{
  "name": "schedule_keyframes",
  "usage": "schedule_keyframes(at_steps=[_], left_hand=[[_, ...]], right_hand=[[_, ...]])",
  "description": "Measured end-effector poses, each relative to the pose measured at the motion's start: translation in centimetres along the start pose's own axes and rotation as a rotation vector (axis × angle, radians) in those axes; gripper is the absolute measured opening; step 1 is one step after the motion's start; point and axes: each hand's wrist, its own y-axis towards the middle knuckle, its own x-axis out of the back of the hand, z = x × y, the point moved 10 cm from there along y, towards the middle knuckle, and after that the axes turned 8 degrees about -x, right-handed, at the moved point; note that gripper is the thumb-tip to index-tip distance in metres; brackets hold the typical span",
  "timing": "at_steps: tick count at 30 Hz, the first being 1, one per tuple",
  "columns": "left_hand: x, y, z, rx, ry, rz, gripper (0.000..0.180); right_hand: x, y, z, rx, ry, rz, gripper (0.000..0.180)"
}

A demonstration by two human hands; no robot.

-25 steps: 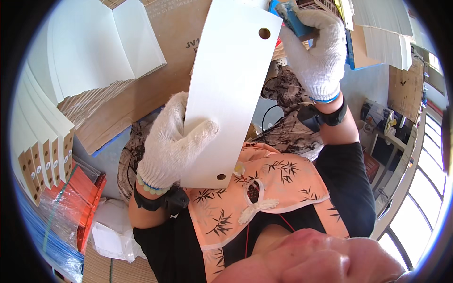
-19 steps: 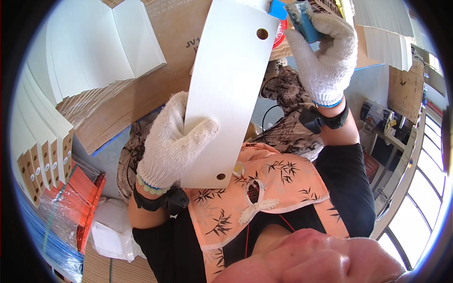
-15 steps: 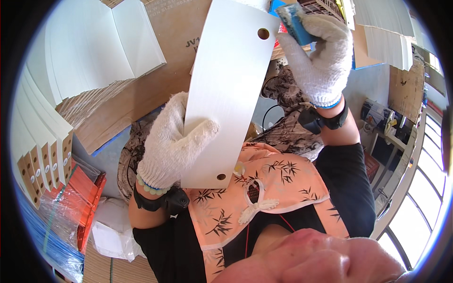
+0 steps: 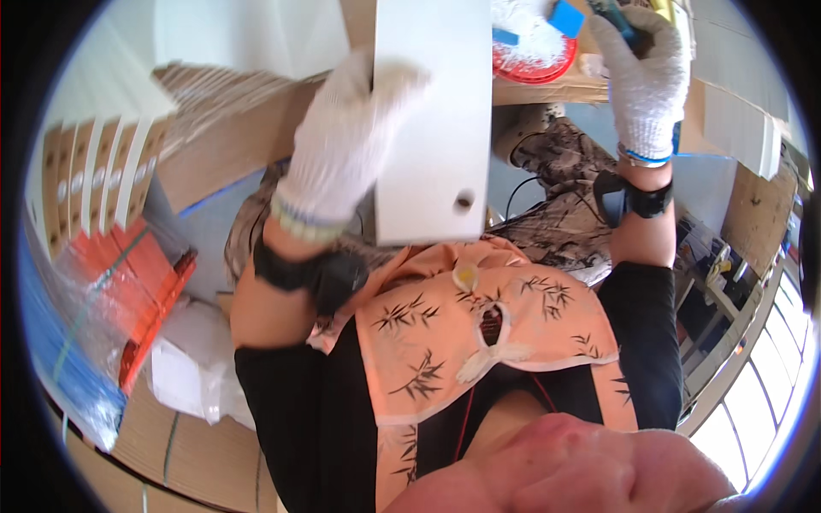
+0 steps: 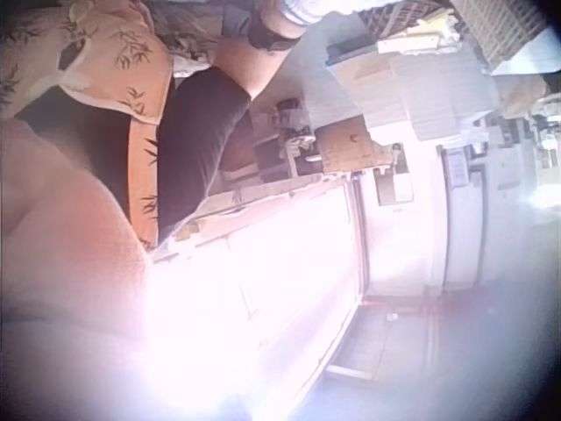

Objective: Wiping down white furniture panels with a sponge and cleaning solution in a workshop.

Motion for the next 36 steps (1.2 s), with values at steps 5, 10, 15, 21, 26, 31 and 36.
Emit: schedule_keyframes(at_steps=[5,10,15,21,26,31,36], left_hand=[[1.2,3.2,0.6,-0.052,-0.127,-0.145,0.043],[0.6,3.4,-2.0,-0.124,-0.291,-0.218,0.026],[0.7,4.3,-1.4,-0.265,-0.658,-0.223,0.029],[-0.7,4.5,-5.1,-0.647,-0.673,-0.186,0.026],[-1.0,3.5,-6.9,-0.667,-0.387,-0.405,0.022],[-1.4,2.7,-8.9,-0.893,-0.246,-0.332,0.026],[-1.6,2.3,-10.0,-0.971,-0.299,-0.341,0.025]], right_hand=[[-0.7,-0.9,0.2,-0.027,0.162,0.114,0.03],[-0.5,-4.1,1.9,-0.068,0.067,0.171,0.028],[-0.7,-8.1,3.9,-0.067,0.397,0.255,0.042],[-0.4,-9.7,6.6,0.104,0.483,0.372,0.042],[-2.0,-9.4,5.7,-0.145,0.504,0.451,0.023],[-3.8,-9.2,3.9,-0.364,0.632,0.482,0.018],[-3.7,-8.8,2.7,-0.38,0.468,0.408,0.021]])
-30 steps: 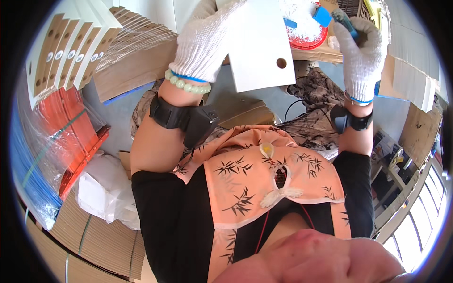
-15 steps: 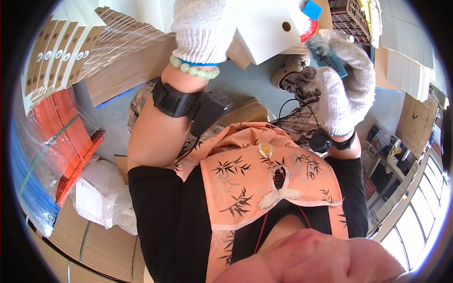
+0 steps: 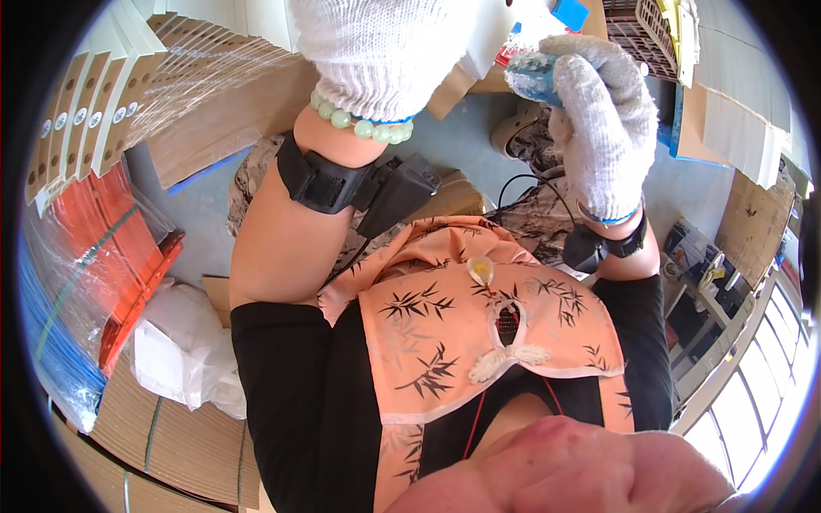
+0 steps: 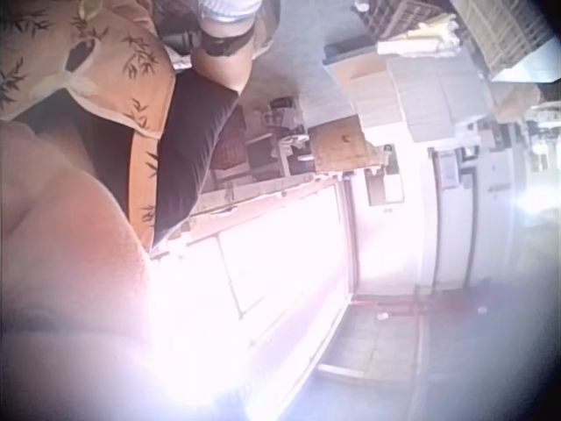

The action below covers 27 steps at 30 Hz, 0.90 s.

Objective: Wiping down white furniture panels with a sponge and cleaning solution in a workshop.

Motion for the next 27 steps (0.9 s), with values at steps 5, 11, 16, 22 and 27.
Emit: schedule_keyframes(at_steps=[5,11,16,22,27], left_hand=[[-0.3,-0.2,-0.8,-0.132,-0.094,-0.031,0.02],[-1.0,-0.1,-0.1,-0.043,-0.003,0.048,0.025],[-0.9,0.0,-0.8,-0.104,0.133,0.055,0.028],[-1.3,-0.1,-0.6,-0.106,0.162,0.078,0.029],[-1.2,-0.4,-0.5,-0.154,0.066,0.011,0.032]], right_hand=[[0.1,0.0,0.2,0.028,0.056,-0.075,0.02],[-0.1,0.5,1.2,0.128,-0.108,-0.04,0.022],[-1.6,0.4,1.8,0.082,-0.043,0.046,0.014],[-1.5,0.8,1.1,0.039,-0.099,0.036,0.015],[-1.6,0.9,1.4,0.059,-0.17,0.034,0.016]])
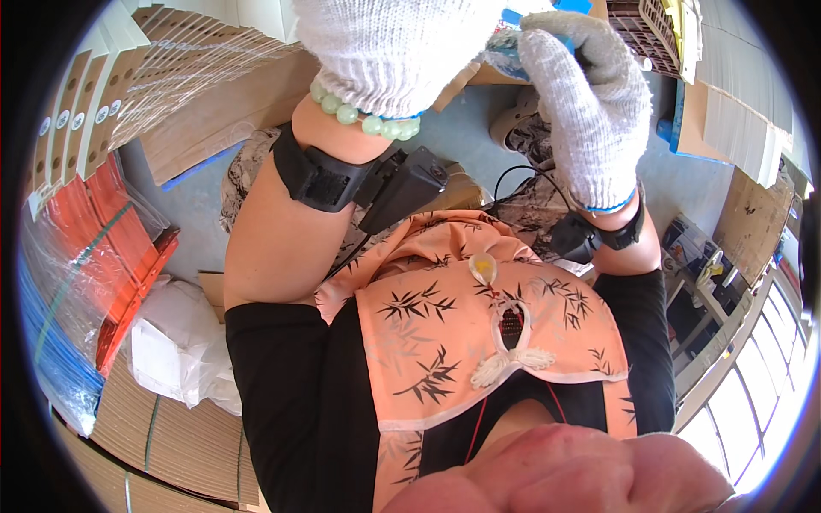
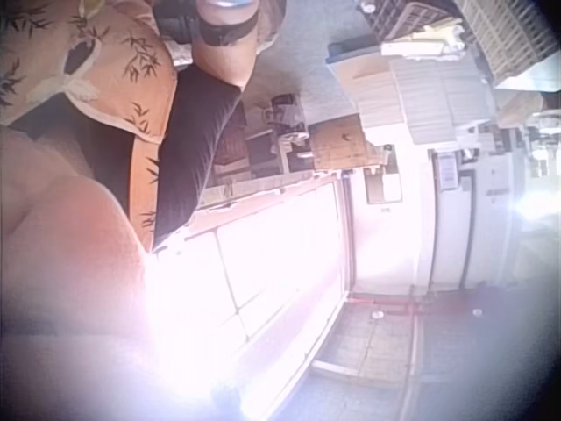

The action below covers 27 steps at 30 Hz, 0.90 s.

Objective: Wiping down white furniture panels with a sponge and cleaning solution in a workshop.

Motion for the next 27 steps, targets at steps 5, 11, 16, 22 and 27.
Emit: schedule_keyframes(at_steps=[5,11,16,22,27], left_hand=[[0.1,0.0,0.1,0.041,0.006,0.044,0.033],[0.0,-0.1,0.3,0.12,0.016,0.061,0.032],[0.0,0.1,0.2,0.082,0.009,0.068,0.03],[-0.2,0.3,-0.2,-0.001,0.112,0.122,0.027],[-0.7,0.0,0.1,0.074,-0.05,0.163,0.024]], right_hand=[[-0.1,-0.1,-0.3,-0.021,0.02,-0.002,0.016],[-0.2,0.0,-0.3,0.012,0.027,0.021,0.015],[-0.2,0.0,-0.9,-0.012,0.069,0.011,0.016],[-0.2,0.0,-0.5,-0.022,-0.016,-0.01,0.018],[0.2,-0.2,-0.6,0.041,0.017,-0.042,0.019]])
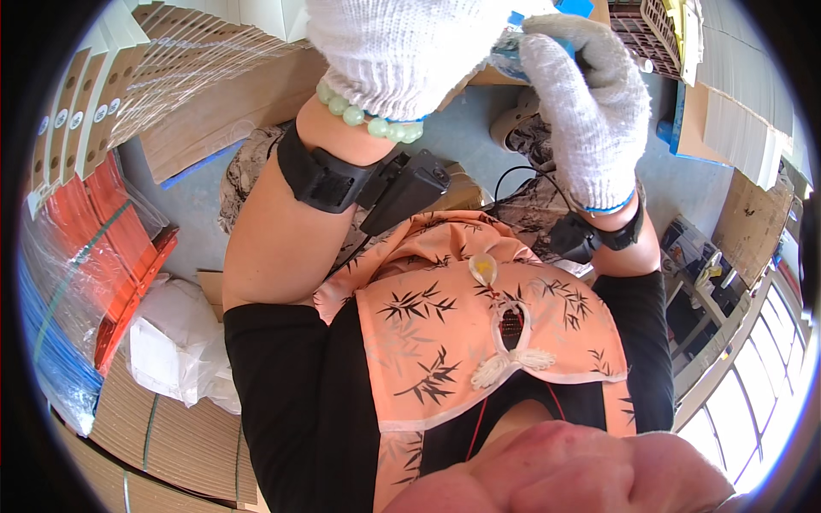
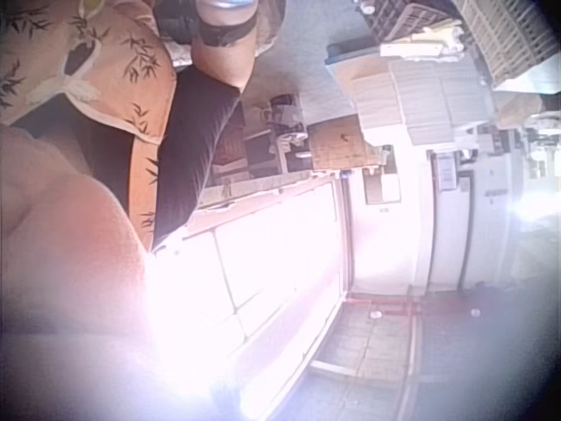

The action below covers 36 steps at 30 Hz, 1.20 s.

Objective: Wiping down white furniture panels with a sponge and cleaning solution in a workshop.

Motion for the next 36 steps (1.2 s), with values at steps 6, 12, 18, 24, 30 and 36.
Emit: schedule_keyframes(at_steps=[6,12,18,24,30,36], left_hand=[[1.8,-0.6,0.9,0.14,-0.069,-0.248,0.021],[4.1,-1.5,2.8,0.277,0.142,-0.294,0.026],[3.9,-1.7,3.5,0.274,0.002,-0.355,0.027],[3.7,-1.4,3.8,0.254,-0.11,-0.347,0.027],[3.9,-1.2,3.9,0.24,-0.134,-0.316,0.026],[3.6,-1.2,3.4,0.133,-0.143,-0.291,0.026]], right_hand=[[1.6,0.1,0.3,0.032,0.252,-0.027,0.023],[0.7,0.7,-0.9,-0.038,0.645,0.143,0.024],[-0.5,0.6,-1.9,-0.156,0.723,0.201,0.022],[-0.7,0.6,-2.4,-0.195,0.666,0.195,0.021],[-0.4,0.8,-3.2,-0.125,0.521,0.263,0.026],[-0.9,0.4,-3.3,-0.119,0.479,0.274,0.025]])
